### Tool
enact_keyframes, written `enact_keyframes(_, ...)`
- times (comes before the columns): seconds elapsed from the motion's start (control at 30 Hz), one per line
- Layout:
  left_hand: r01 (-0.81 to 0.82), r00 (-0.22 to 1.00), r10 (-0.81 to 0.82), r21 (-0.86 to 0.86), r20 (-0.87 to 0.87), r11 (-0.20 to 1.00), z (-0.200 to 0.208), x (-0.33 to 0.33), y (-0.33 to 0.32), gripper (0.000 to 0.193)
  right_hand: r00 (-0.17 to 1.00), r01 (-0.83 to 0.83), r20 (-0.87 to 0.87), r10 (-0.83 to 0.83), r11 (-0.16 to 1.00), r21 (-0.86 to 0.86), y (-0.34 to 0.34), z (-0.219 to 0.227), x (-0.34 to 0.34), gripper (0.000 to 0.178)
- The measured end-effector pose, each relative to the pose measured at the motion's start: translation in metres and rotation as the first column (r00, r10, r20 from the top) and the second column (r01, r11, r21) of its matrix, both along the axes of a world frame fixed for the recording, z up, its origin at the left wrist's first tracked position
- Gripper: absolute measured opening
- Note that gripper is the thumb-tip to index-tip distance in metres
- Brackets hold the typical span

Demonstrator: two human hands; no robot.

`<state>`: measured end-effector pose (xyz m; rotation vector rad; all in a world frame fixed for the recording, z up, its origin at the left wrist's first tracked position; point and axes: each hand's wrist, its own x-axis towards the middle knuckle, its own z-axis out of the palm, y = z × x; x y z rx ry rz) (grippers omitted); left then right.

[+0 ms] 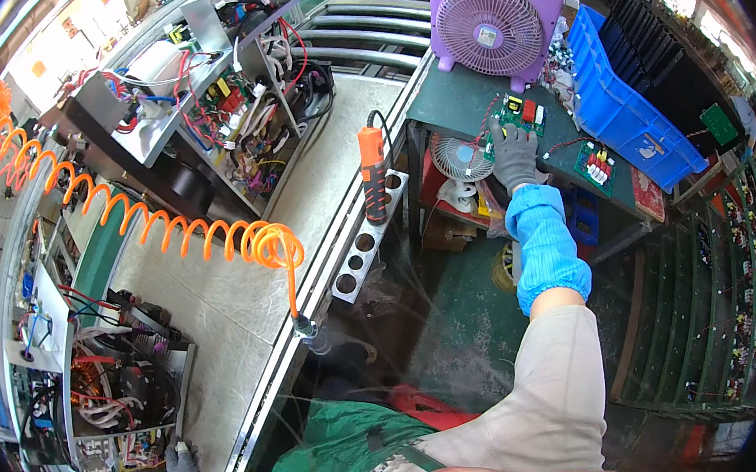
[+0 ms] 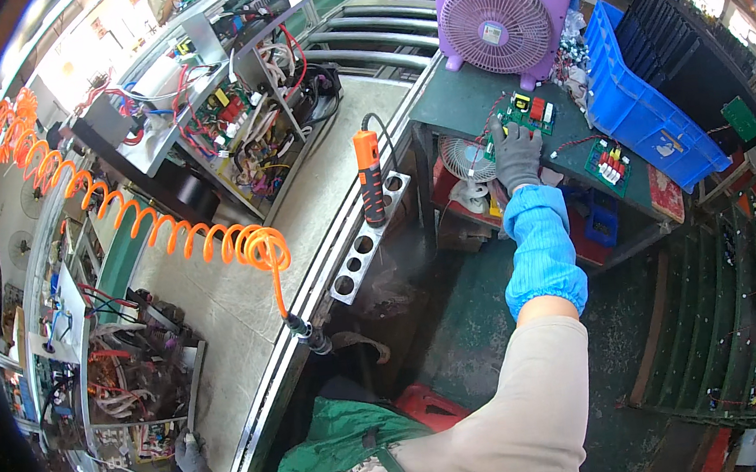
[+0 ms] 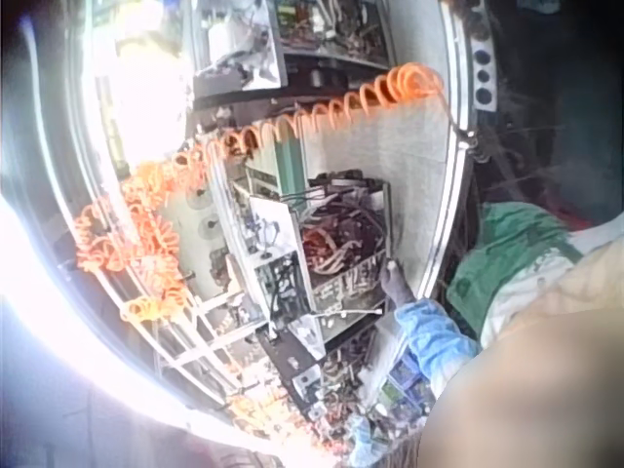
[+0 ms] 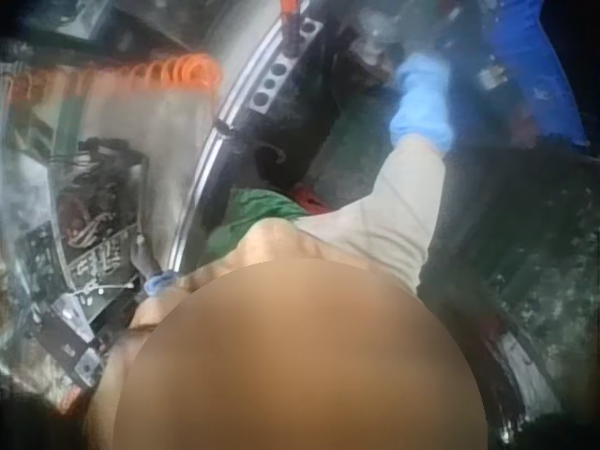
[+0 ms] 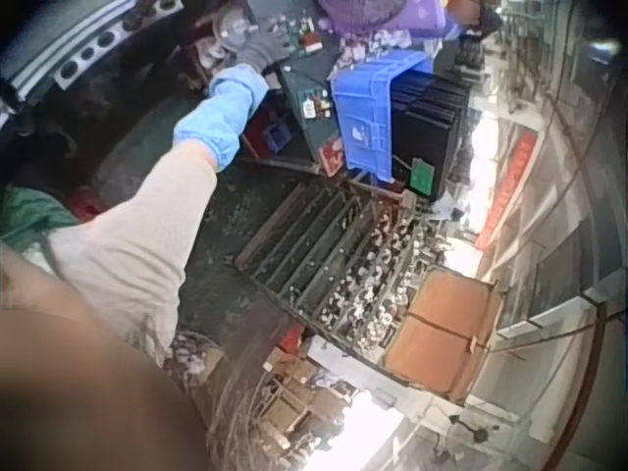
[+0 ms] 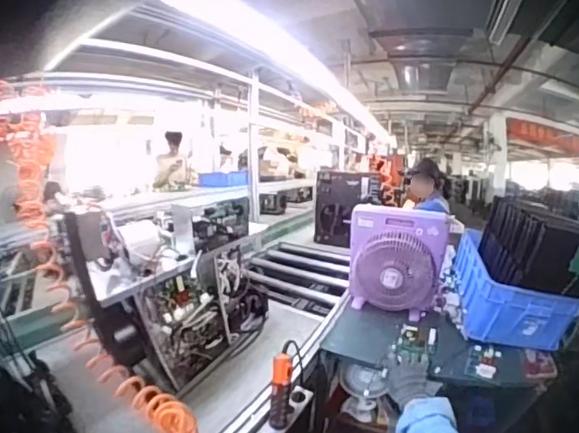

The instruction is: Assemble electronic components and connect wiring inside a metal power unit chassis using a power screwdriver and heat tool.

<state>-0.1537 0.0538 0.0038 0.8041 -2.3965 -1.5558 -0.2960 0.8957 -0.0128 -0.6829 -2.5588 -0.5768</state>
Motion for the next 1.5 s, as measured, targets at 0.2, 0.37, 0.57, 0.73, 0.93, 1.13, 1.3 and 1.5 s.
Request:
enact_keyframes(0.2,0.346,0.938,-0.334,-0.211,0.090,0.914,-0.017,0.010,0.033,0.029,0.998,-0.017,-0.060,0.012,0.996,-0.091,-0.084,0.071,0.029,0.062)
enact_keyframes(0.37,0.682,0.697,-0.705,-0.421,0.130,0.598,0.016,0.016,0.128,0.028,0.835,-0.508,-0.273,0.478,0.860,-0.049,-0.237,0.139,0.101,0.078)
enact_keyframes(0.57,0.748,0.466,-0.876,-0.473,-0.125,0.465,0.050,0.069,0.179,0.068,0.250,-0.957,-0.350,0.903,0.177,-0.229,-0.457,0.158,0.159,0.072)
enact_keyframes(0.73,0.580,0.663,-0.668,-0.334,-0.338,0.743,0.022,0.116,0.131,0.080,0.004,-0.872,-0.443,0.896,-0.214,-0.440,-0.607,0.154,0.190,0.086)
enact_keyframes(0.93,0.196,0.801,-0.237,-0.134,-0.549,0.971,0.017,0.147,0.052,0.062,-0.244,-0.784,-0.351,0.904,-0.397,-0.478,-0.708,0.160,0.222,0.078)
enact_keyframes(1.13,0.037,0.873,0.148,0.366,-0.464,0.930,0.033,0.160,-0.016,0.047,-0.409,-0.670,-0.367,0.835,-0.548,-0.500,-0.751,0.148,0.207,0.042)
enact_keyframes(1.3,0.117,0.758,0.252,0.506,-0.602,0.855,0.032,0.153,-0.062,0.054,-0.076,-0.814,-0.583,0.809,-0.389,-0.432,-0.755,0.115,0.123,0.037)
enact_keyframes(1.5,0.296,0.787,0.086,0.495,-0.612,0.817,0.051,0.143,-0.095,0.050,-0.003,-0.827,-0.388,0.922,-0.220,-0.517,-0.783,0.133,0.073,0.030)
